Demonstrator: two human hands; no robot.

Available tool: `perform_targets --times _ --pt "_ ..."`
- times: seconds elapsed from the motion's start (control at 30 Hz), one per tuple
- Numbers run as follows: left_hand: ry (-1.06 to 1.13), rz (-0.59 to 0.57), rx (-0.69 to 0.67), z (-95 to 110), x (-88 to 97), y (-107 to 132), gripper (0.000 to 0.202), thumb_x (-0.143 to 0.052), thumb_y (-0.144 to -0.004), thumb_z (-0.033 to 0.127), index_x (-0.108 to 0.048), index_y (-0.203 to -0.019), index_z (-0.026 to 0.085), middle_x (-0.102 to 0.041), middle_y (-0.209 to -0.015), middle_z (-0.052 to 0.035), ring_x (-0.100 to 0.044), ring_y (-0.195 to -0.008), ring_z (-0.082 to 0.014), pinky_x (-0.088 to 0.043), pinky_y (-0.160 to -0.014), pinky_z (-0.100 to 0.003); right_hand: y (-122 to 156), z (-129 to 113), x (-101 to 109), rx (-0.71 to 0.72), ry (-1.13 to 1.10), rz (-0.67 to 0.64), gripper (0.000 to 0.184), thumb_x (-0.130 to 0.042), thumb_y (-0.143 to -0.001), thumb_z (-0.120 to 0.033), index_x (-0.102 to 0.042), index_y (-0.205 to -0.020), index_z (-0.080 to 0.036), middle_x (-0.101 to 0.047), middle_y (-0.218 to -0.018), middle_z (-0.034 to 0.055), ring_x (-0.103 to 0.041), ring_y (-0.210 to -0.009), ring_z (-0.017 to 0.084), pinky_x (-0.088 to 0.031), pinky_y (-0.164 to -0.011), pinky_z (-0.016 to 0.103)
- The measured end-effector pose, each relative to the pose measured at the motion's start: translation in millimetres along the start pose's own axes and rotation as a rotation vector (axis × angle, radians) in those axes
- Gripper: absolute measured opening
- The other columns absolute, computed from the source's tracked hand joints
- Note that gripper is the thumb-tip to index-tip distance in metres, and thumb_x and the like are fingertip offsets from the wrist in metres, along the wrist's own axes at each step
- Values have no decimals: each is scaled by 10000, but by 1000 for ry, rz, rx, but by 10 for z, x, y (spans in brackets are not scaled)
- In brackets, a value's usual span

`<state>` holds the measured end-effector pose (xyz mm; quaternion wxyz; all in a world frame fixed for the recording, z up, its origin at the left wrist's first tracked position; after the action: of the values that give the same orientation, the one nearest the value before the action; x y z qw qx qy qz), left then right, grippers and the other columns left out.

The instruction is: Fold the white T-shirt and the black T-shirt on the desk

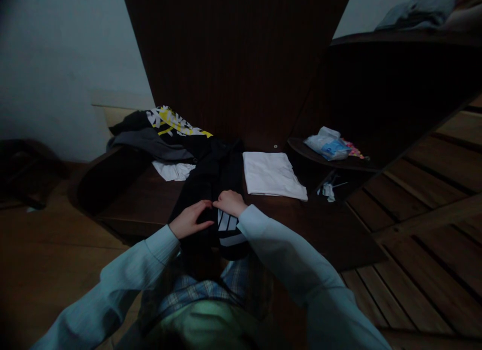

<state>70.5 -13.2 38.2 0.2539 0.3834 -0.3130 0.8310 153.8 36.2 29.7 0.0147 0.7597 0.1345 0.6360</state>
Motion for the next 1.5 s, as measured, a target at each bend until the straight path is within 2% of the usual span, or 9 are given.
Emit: perform_targets --times 0.23,0.37,0.57,0.7,0.83,1.03,1.17,1.3,1.5 --pt "-7 -33 -26 19 -16 10 325 -553 -764 405 -549 -972 155 -519 -1119 -115 -510 -1038 -212 -407 -916 -337 -56 1 55 0 -144 25 264 -467 -738 -321 -657 -622 -179 -667 -707 43 -608 -720 161 -382 -550 212" --pt "18 -44 -37 15 -30 -20 268 -563 -760 396 -623 -925 194 -521 -1129 -87 -472 -1079 -210 -377 -938 -347 -73 41 -70 2 -299 -41 253 -467 -749 -270 -632 -598 -151 -631 -574 30 -586 -566 124 -397 -521 198" --pt "209 -25 171 -106 -118 -196 194 -642 -678 359 -627 -674 165 -584 -832 -41 -530 -842 -185 -407 -812 -340 -17 66 -104 101 -718 -125 311 -439 -818 -284 -556 -570 -139 -530 -442 -32 -508 -415 70 -404 -475 179" --pt "604 -74 264 -121 -261 -209 237 -596 -702 374 -529 -670 148 -488 -622 35 -469 -610 -93 -394 -611 -229 127 476 62 5 -869 51 259 -448 -826 -269 -517 -608 -148 -532 -469 -44 -490 -411 54 -371 -426 160" --pt "951 -94 388 -189 -330 -139 274 -621 -673 367 -447 -648 157 -403 -549 82 -418 -529 -54 -356 -545 -188 418 927 -29 -155 -979 133 223 -515 -798 -287 -452 -621 -166 -544 -482 -47 -492 -394 54 -366 -390 154" --pt "1340 -267 643 -134 -570 -105 249 -662 -641 287 -560 -805 129 -611 -752 -14 -580 -694 -99 -442 -662 -217 727 830 -390 -191 -1201 -143 277 -571 -747 -420 -517 -699 -152 -601 -541 -16 -566 -471 79 -457 -484 184" --pt "1297 -392 694 -9 -736 -141 332 -706 -614 284 -606 -870 96 -660 -789 -62 -611 -705 -135 -459 -655 -245 706 680 -362 -99 -1319 -162 317 -660 -654 -426 -585 -763 -138 -638 -660 -8 -602 -603 99 -489 -604 215" --pt "1253 -324 728 -17 -785 -195 193 -666 -611 166 -635 -793 110 -675 -734 -18 -609 -683 -115 -458 -657 -215 648 706 -364 -85 -1377 -115 317 -672 -642 -412 -592 -795 -146 -656 -759 14 -617 -698 125 -498 -657 240" --pt "1650 -186 669 87 -714 -293 247 -467 -651 127 -612 -848 94 -680 -783 -60 -632 -786 -165 -447 -820 -304 714 842 -394 -195 -1457 -82 256 -637 -695 -374 -539 -831 -182 -640 -787 16 -621 -683 109 -501 -632 222"
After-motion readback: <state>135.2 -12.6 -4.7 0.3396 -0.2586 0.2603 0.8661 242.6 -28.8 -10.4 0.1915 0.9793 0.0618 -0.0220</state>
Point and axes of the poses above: each hand's wrist, its own y-axis away from the middle knuckle, its own x-axis out of the back of the hand, z = x × y, the point moved 10 cm from there along -y, towards the middle knuckle
